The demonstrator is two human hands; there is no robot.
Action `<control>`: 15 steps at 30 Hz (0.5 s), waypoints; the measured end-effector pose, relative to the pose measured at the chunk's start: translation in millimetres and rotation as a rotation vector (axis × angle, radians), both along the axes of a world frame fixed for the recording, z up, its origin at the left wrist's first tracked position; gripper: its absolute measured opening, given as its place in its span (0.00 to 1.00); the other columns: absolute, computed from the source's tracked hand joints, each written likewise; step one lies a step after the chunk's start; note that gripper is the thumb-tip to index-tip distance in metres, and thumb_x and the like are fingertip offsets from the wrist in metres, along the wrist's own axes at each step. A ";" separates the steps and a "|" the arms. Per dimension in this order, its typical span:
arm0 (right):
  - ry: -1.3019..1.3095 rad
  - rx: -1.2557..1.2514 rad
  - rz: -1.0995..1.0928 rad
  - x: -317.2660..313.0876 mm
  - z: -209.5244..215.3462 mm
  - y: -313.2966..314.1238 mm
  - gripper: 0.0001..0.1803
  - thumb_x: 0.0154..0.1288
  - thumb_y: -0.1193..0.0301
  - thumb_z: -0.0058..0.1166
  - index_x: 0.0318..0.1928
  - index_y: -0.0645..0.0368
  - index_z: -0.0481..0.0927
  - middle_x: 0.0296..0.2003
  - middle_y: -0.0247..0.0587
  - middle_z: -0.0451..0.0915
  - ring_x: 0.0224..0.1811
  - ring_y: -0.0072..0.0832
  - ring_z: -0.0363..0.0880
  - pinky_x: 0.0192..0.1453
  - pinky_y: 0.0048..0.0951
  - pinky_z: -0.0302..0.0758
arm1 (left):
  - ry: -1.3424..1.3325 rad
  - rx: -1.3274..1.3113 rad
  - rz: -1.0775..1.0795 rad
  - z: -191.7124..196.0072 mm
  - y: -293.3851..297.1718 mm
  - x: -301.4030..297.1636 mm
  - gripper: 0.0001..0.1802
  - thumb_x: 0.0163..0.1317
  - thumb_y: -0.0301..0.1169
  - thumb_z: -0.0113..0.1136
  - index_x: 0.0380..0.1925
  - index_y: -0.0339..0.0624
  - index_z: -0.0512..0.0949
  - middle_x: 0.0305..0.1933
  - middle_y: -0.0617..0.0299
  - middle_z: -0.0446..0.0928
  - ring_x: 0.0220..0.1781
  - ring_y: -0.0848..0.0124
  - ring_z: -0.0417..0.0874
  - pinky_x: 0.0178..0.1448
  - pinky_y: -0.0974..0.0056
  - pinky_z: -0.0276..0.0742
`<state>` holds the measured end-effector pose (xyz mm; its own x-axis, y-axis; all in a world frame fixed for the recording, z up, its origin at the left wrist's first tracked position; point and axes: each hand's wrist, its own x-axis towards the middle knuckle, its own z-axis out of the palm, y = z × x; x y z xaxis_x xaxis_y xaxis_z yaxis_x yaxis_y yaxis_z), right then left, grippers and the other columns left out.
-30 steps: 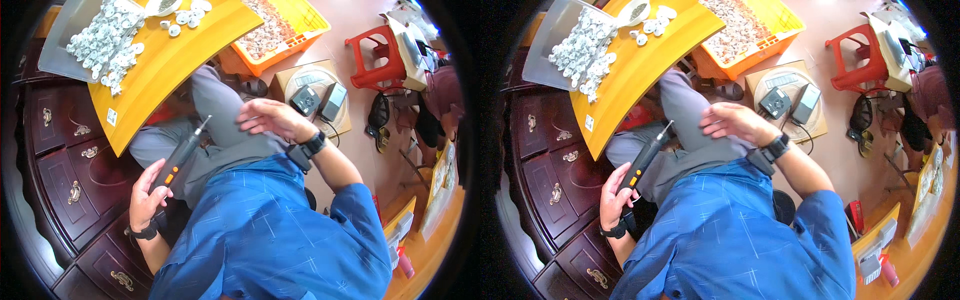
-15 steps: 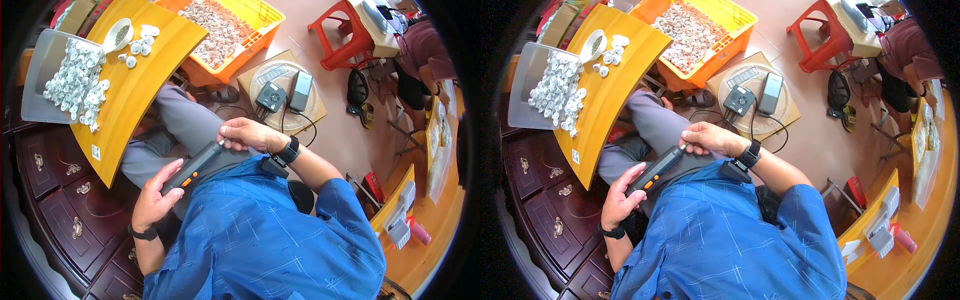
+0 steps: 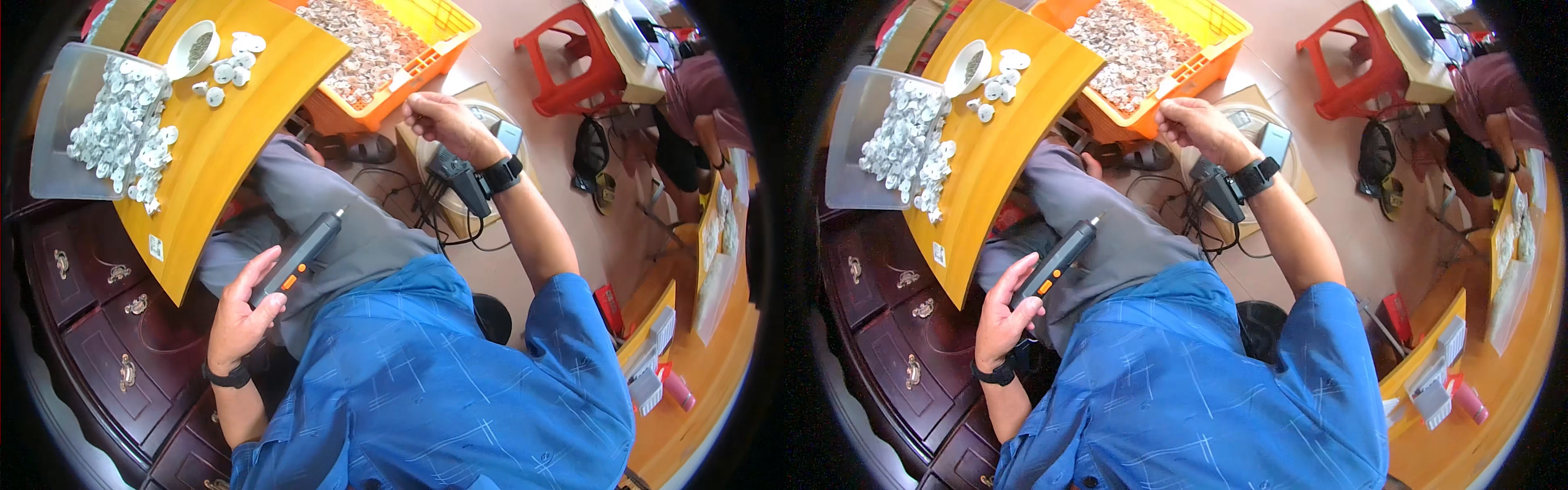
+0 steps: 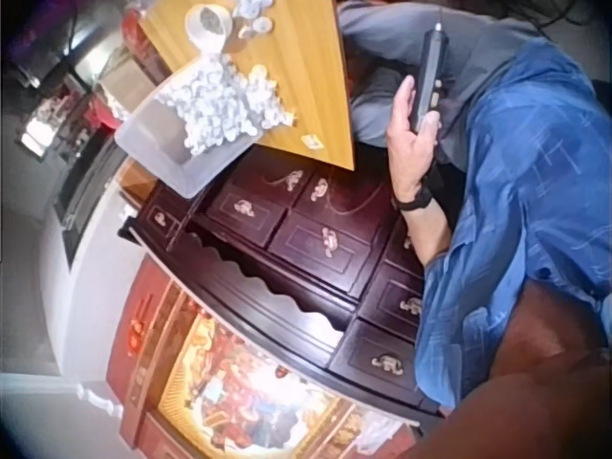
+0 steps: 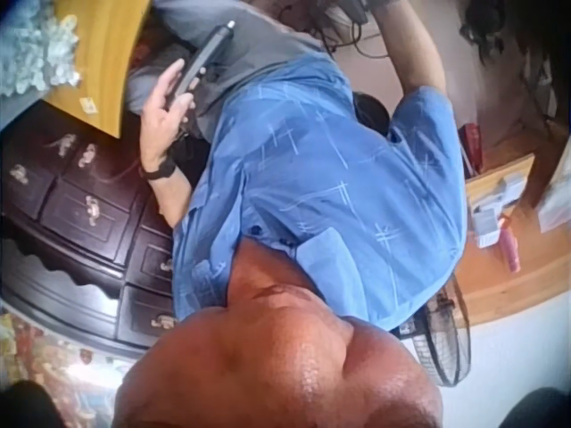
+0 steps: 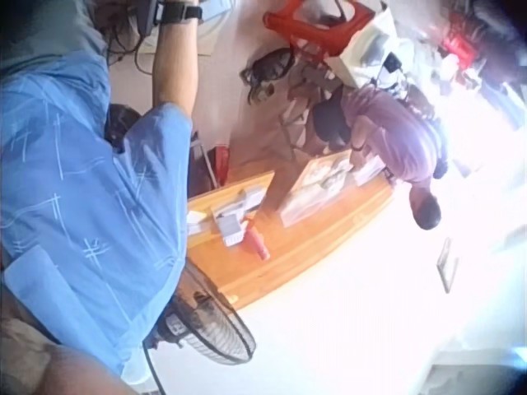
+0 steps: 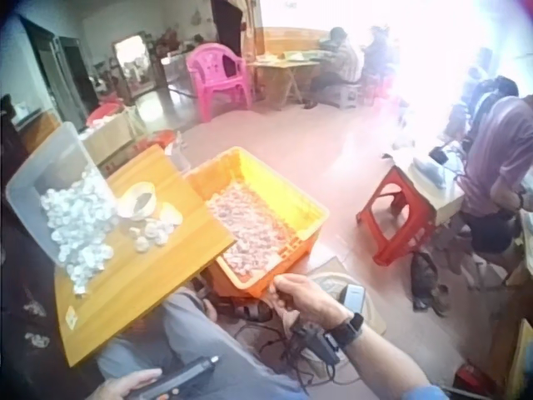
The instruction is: Assembling small plastic shoe components using an electric screwdriver.
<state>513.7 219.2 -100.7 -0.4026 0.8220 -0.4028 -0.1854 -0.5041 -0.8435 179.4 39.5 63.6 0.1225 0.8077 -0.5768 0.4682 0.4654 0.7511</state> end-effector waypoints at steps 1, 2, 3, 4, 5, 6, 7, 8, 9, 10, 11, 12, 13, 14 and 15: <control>-0.016 0.009 -0.029 -4.5 1.9 5.9 0.13 0.74 0.61 0.47 0.36 0.54 0.79 0.27 0.22 0.75 0.27 0.11 0.71 0.30 0.14 0.67 | -0.008 -0.007 0.004 -2.2 -1.7 -3.5 0.34 0.58 0.24 0.61 0.67 0.43 0.67 0.61 0.47 0.75 0.34 0.81 0.79 0.32 0.75 0.75; 0.027 0.028 -0.024 -6.1 5.2 8.0 0.12 0.74 0.62 0.47 0.37 0.54 0.78 0.28 0.23 0.75 0.26 0.12 0.70 0.29 0.15 0.66 | -0.015 -0.013 0.010 -3.4 -3.7 -6.5 0.34 0.59 0.24 0.60 0.67 0.43 0.67 0.62 0.48 0.75 0.35 0.81 0.79 0.32 0.75 0.75; 0.073 0.019 -0.044 -7.7 11.8 10.4 0.12 0.74 0.62 0.47 0.37 0.54 0.78 0.28 0.23 0.75 0.26 0.12 0.70 0.29 0.14 0.66 | -0.052 -0.041 0.042 -3.9 -3.2 -5.9 0.33 0.59 0.22 0.59 0.67 0.42 0.67 0.60 0.51 0.76 0.35 0.81 0.78 0.33 0.75 0.75; 0.117 0.009 -0.063 -11.2 22.3 11.3 0.11 0.74 0.62 0.48 0.38 0.54 0.78 0.28 0.24 0.75 0.26 0.12 0.69 0.29 0.14 0.66 | -0.070 -0.034 0.030 -7.0 -2.3 -7.0 0.32 0.60 0.21 0.59 0.67 0.41 0.67 0.58 0.54 0.78 0.37 0.80 0.77 0.36 0.74 0.75; 0.165 0.001 -0.065 -23.7 43.8 14.4 0.11 0.75 0.63 0.47 0.38 0.55 0.78 0.28 0.25 0.76 0.26 0.12 0.70 0.30 0.14 0.66 | -0.061 -0.032 0.044 -2.4 -8.1 -9.7 0.31 0.60 0.22 0.59 0.66 0.40 0.68 0.57 0.55 0.78 0.38 0.80 0.76 0.38 0.73 0.75; 0.199 -0.021 -0.083 -32.1 58.2 16.6 0.11 0.75 0.63 0.47 0.39 0.56 0.78 0.29 0.26 0.76 0.26 0.13 0.70 0.30 0.14 0.66 | -0.065 -0.045 0.042 -8.9 -10.8 -13.5 0.31 0.60 0.22 0.59 0.66 0.39 0.68 0.55 0.56 0.79 0.38 0.81 0.76 0.40 0.72 0.75; 0.356 -0.012 -0.070 -43.1 70.5 20.8 0.12 0.76 0.65 0.45 0.39 0.59 0.78 0.29 0.28 0.77 0.26 0.15 0.71 0.31 0.15 0.69 | -0.086 -0.017 -0.014 -17.6 -16.3 -19.7 0.34 0.61 0.25 0.57 0.69 0.43 0.64 0.60 0.59 0.76 0.33 0.82 0.78 0.31 0.76 0.74; 0.433 0.040 -0.043 -52.7 74.8 31.2 0.12 0.76 0.66 0.44 0.41 0.61 0.78 0.31 0.31 0.78 0.28 0.17 0.74 0.34 0.18 0.72 | -0.057 0.020 -0.034 -21.3 -20.7 -23.2 0.33 0.62 0.26 0.56 0.69 0.42 0.64 0.60 0.60 0.76 0.32 0.82 0.78 0.31 0.75 0.75; 0.470 0.075 -0.074 -65.1 84.7 40.3 0.13 0.76 0.66 0.44 0.42 0.62 0.77 0.32 0.32 0.79 0.30 0.18 0.75 0.36 0.19 0.74 | -0.064 0.020 -0.014 -22.7 -23.7 -23.5 0.33 0.61 0.25 0.56 0.69 0.43 0.65 0.60 0.59 0.76 0.32 0.82 0.77 0.31 0.75 0.75; 0.507 0.109 -0.106 -77.5 94.7 49.8 0.13 0.76 0.66 0.44 0.43 0.63 0.77 0.34 0.32 0.80 0.32 0.19 0.77 0.38 0.20 0.75 | -0.072 0.022 0.004 -22.3 -25.7 -23.0 0.33 0.61 0.24 0.57 0.69 0.43 0.65 0.60 0.59 0.76 0.32 0.83 0.77 0.31 0.75 0.75; 0.569 0.125 -0.085 -85.9 98.2 65.1 0.14 0.76 0.67 0.44 0.46 0.65 0.77 0.38 0.37 0.81 0.37 0.23 0.80 0.46 0.24 0.78 | -0.070 -0.009 0.065 -18.4 -27.7 -22.6 0.31 0.59 0.24 0.62 0.65 0.36 0.68 0.61 0.50 0.77 0.63 0.64 0.77 0.67 0.63 0.69; 0.569 0.137 -0.070 -97.2 104.5 80.1 0.14 0.76 0.67 0.44 0.46 0.65 0.77 0.38 0.37 0.81 0.37 0.23 0.80 0.46 0.24 0.78 | -0.072 0.007 0.075 -19.7 -27.7 -22.8 0.31 0.59 0.24 0.62 0.65 0.36 0.68 0.61 0.50 0.77 0.63 0.64 0.77 0.67 0.63 0.69; 0.591 0.153 -0.122 -114.2 113.7 93.4 0.14 0.76 0.67 0.44 0.47 0.66 0.77 0.39 0.39 0.81 0.39 0.25 0.80 0.48 0.26 0.79 | -0.080 -0.006 0.070 -19.5 -28.8 -23.5 0.31 0.59 0.24 0.63 0.65 0.36 0.69 0.62 0.50 0.76 0.64 0.64 0.77 0.67 0.63 0.68; 0.614 0.168 -0.175 -131.5 123.8 105.4 0.15 0.76 0.67 0.44 0.48 0.67 0.77 0.40 0.41 0.81 0.40 0.28 0.81 0.51 0.27 0.80 | -0.089 -0.020 0.064 -19.6 -30.1 -24.4 0.31 0.59 0.24 0.63 0.64 0.35 0.69 0.63 0.50 0.75 0.64 0.63 0.76 0.68 0.63 0.68; 0.565 0.194 -0.188 -149.5 134.1 115.8 0.16 0.75 0.67 0.45 0.49 0.69 0.76 0.42 0.46 0.81 0.42 0.32 0.82 0.53 0.30 0.80 | -0.104 -0.014 0.065 -21.2 -32.0 -26.4 0.31 0.59 0.24 0.63 0.64 0.35 0.69 0.64 0.50 0.74 0.65 0.62 0.76 0.68 0.63 0.68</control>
<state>364.1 335.0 33.4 -0.3508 0.9364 -0.0060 -0.7007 -0.2667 -0.6618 153.0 7.5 42.5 0.1301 0.8080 -0.5746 0.3562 0.5027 0.7876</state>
